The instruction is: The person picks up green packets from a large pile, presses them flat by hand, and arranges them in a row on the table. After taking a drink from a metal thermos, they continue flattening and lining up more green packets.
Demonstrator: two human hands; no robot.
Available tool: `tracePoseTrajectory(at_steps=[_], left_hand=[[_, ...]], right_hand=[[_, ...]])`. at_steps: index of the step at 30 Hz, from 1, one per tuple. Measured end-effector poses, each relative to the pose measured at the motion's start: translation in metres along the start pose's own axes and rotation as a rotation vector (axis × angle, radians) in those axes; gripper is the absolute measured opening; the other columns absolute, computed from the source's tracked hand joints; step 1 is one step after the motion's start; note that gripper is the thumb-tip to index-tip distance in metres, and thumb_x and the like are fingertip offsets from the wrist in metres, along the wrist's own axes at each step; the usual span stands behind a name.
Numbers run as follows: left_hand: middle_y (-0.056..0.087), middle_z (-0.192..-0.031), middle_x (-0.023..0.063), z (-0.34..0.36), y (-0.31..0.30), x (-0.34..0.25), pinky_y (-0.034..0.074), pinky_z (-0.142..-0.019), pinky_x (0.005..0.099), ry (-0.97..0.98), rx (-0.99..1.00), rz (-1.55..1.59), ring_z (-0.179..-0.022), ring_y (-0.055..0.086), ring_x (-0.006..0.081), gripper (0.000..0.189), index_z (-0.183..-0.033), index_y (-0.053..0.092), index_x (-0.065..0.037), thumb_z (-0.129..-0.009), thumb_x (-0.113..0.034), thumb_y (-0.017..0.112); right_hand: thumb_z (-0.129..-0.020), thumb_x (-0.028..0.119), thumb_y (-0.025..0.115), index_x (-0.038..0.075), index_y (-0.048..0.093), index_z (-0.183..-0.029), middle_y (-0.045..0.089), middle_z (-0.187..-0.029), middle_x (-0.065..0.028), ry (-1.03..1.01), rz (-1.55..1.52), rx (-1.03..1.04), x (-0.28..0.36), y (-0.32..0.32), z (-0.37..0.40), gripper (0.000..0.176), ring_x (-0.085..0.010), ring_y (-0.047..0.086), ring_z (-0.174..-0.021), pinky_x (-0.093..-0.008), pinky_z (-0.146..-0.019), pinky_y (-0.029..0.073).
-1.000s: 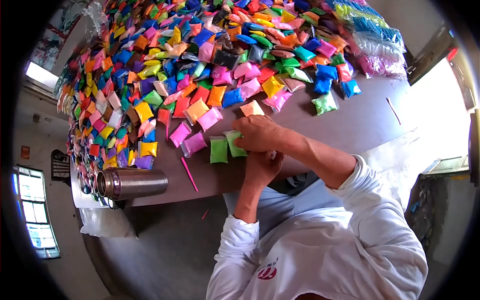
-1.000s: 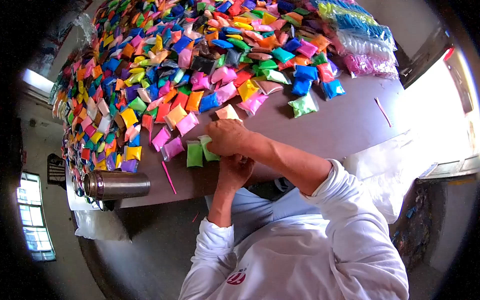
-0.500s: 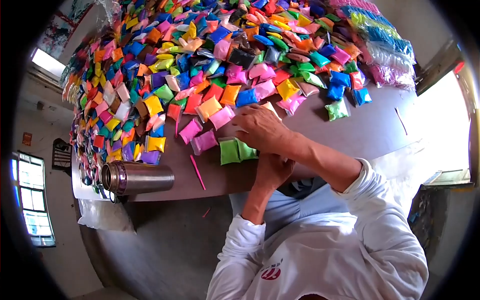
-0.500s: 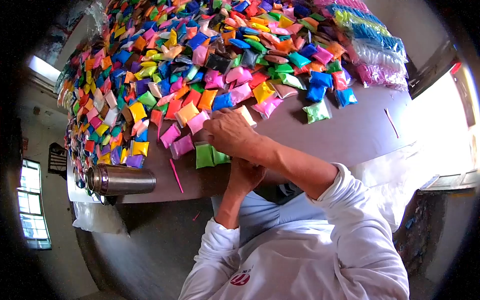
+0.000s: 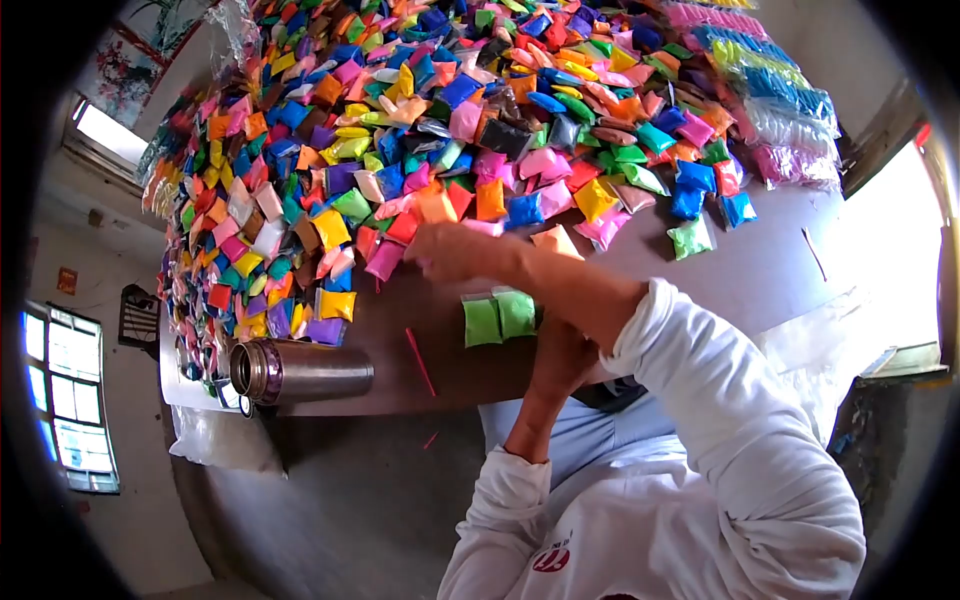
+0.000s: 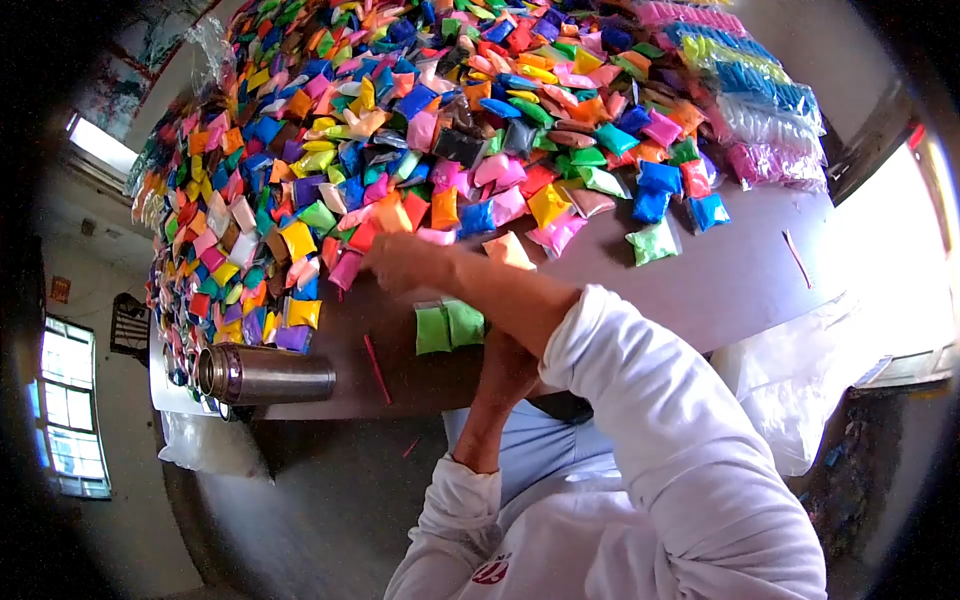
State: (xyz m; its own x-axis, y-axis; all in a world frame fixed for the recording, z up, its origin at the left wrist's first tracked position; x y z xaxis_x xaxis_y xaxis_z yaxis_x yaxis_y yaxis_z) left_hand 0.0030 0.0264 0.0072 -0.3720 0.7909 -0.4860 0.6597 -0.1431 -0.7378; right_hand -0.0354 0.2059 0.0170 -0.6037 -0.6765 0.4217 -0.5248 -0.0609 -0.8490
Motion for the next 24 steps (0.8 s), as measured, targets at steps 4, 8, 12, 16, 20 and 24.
tracePoseTrajectory(at_steps=[4, 8, 12, 16, 20, 24], left_hand=[[0.062, -0.083, 0.0130, -0.010, -0.006, 0.002, 0.043, -0.083, 0.0431, -0.108, -0.077, 0.239, -0.084, 0.059, 0.0339, 0.008, -0.079, 0.062, -0.003, -0.080, -0.011, 0.064], [0.063, -0.081, 0.0116, -0.010, -0.004, 0.002, 0.045, -0.079, 0.0401, -0.092, -0.083, 0.204, -0.082, 0.060, 0.0318, 0.009, -0.083, 0.062, -0.005, -0.080, -0.012, 0.065], [0.061, -0.083, 0.0120, -0.009, -0.003, -0.001, 0.045, -0.078, 0.0419, -0.058, -0.150, 0.174, -0.080, 0.059, 0.0316, 0.011, -0.080, 0.060, -0.002, -0.079, -0.011, 0.067], [0.062, -0.083, 0.0114, -0.012, -0.002, -0.003, 0.045, -0.078, 0.0415, -0.094, -0.113, 0.146, -0.080, 0.059, 0.0312, 0.010, -0.078, 0.063, -0.001, -0.079, -0.010, 0.067], [0.063, -0.081, 0.0110, -0.009, -0.002, -0.002, 0.046, -0.078, 0.0406, -0.095, -0.145, 0.132, -0.081, 0.059, 0.0302, 0.011, -0.077, 0.063, -0.001, -0.079, -0.011, 0.067], [0.062, -0.082, 0.0101, -0.012, -0.003, -0.003, 0.045, -0.079, 0.0406, -0.114, -0.118, 0.145, -0.082, 0.059, 0.0294, 0.014, -0.076, 0.062, -0.002, -0.082, -0.013, 0.065]], right_hand=[[-0.079, 0.016, 0.062, 0.005, 0.067, -0.102, 0.067, -0.097, -0.0123, 0.215, -0.450, -0.076, -0.009, -0.073, 0.021, 0.026, -0.0245, 0.064, -0.089, -0.0360, -0.080, 0.050], [-0.083, 0.018, 0.059, 0.002, 0.066, -0.102, 0.068, -0.088, -0.0120, 0.452, -0.473, -0.114, -0.011, -0.129, 0.086, 0.025, -0.0206, 0.065, -0.081, -0.0326, -0.074, 0.051], [-0.083, 0.016, 0.058, 0.002, 0.066, -0.102, 0.068, -0.088, -0.0124, 0.598, -0.400, 0.183, -0.024, -0.119, 0.152, 0.025, -0.0209, 0.065, -0.082, -0.0333, -0.074, 0.051], [-0.084, 0.012, 0.055, 0.002, 0.066, -0.103, 0.067, -0.091, -0.0133, 0.473, -0.280, -0.037, -0.026, -0.100, 0.168, 0.023, -0.0207, 0.064, -0.078, -0.0338, -0.071, 0.050], [-0.084, 0.004, 0.054, -0.002, 0.064, -0.101, 0.064, -0.086, -0.0124, 0.487, -0.414, -0.538, -0.006, -0.129, 0.199, 0.020, -0.0176, 0.062, -0.076, -0.0294, -0.066, 0.048], [-0.081, 0.004, 0.061, 0.000, 0.064, -0.096, 0.060, -0.083, -0.0103, 0.677, -0.168, -0.835, 0.001, -0.143, 0.269, 0.016, -0.0194, 0.060, -0.071, -0.0303, -0.061, 0.047]])
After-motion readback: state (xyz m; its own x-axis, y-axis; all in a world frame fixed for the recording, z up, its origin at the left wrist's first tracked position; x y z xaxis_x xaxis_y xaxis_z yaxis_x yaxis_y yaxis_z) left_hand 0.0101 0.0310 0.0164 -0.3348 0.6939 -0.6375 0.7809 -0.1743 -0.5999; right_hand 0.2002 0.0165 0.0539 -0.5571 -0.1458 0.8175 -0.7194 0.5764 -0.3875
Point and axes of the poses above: each hand's wrist, its own z-axis away from the middle knuckle, its own y-axis out of the palm, x = y × z, the point moved 4 cm from there along -z, towards the middle knuckle
